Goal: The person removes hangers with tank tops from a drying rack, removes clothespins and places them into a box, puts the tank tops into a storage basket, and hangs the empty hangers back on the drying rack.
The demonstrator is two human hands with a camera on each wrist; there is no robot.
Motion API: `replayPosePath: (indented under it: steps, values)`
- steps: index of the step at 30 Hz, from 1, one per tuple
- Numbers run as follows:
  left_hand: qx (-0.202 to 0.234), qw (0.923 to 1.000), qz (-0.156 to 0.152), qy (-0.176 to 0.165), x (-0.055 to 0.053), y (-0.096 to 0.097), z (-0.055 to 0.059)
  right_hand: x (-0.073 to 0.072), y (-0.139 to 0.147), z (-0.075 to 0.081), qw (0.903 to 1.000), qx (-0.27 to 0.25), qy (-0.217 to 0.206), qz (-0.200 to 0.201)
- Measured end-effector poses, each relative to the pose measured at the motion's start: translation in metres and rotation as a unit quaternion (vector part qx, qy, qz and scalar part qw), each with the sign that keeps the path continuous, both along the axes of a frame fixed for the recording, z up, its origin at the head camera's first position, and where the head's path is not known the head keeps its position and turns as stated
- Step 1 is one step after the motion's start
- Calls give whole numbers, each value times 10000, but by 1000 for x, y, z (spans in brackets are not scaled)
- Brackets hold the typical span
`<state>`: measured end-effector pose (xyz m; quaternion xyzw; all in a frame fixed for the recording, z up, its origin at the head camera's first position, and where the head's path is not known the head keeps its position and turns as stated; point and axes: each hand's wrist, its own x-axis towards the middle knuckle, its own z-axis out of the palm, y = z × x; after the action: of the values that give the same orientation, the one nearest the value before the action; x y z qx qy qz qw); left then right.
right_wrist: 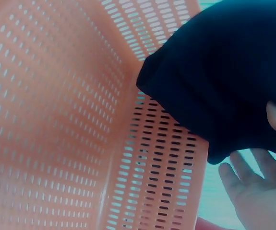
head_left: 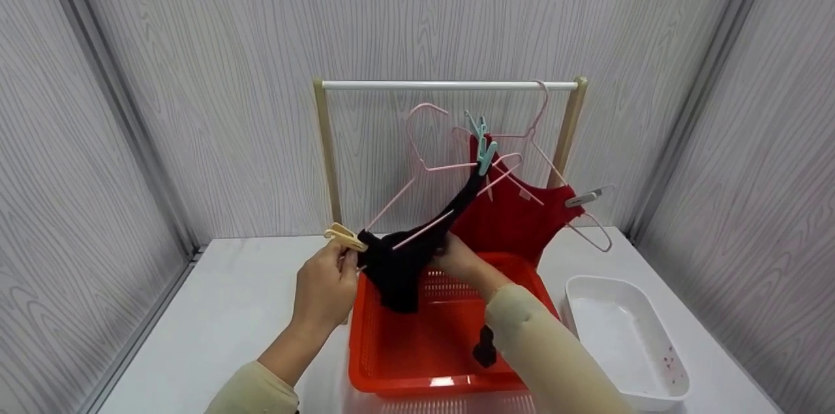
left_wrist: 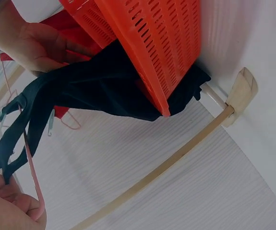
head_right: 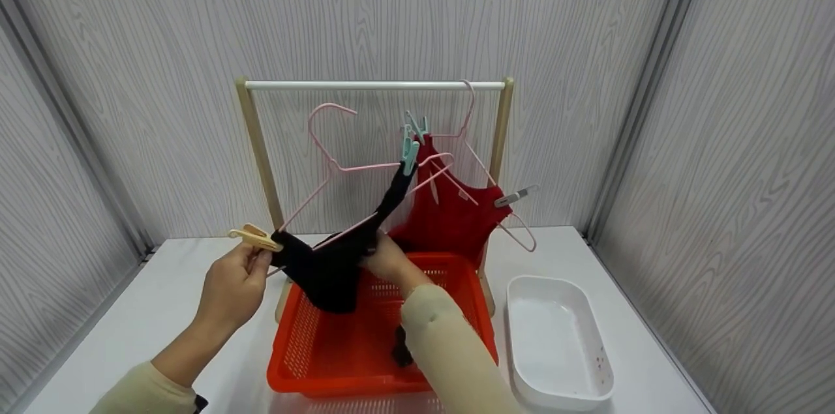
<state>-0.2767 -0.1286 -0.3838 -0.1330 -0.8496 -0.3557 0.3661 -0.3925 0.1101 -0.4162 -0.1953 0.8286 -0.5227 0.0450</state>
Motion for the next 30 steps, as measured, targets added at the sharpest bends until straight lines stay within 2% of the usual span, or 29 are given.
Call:
replayPosePath:
  steps: [4, 8, 11, 14, 18, 21, 25, 30]
  values:
    - [17, 9999, 20, -122, -1, 2, -2, -1, -5, -2, 9991, -402, -2, -131]
    - [55, 9998, 103, -131, -4, 2, -6, -2, -10, -5, 9928, -1005, -398, -519]
    - [101, 9998, 177, -85, -7, 1, -8, -3, -13, -8, 9828, -1571, -753, -607]
    - [142, 9996, 223, -79, -9, -1, -8, -3, -13, -6, 9651, -2221, -1211, -681]
    - [206, 9993, 243, -169, -10, -1, -7, -5, -10, 4, 9330, -2999, -1709, -1015]
    - [268, 9991, 239, -230, -10, -2, -7, -8, -6, 11, 9167, -3363, -1819, -1156]
    - [310, 9989, 235, -249, -11, -3, -7, -12, -1, 19, 9036, -3715, -1807, -1135]
    - [330, 9989, 280, -200, -12, -5, -9, -13, 6, 30, 8766, -4355, -1773, -1025]
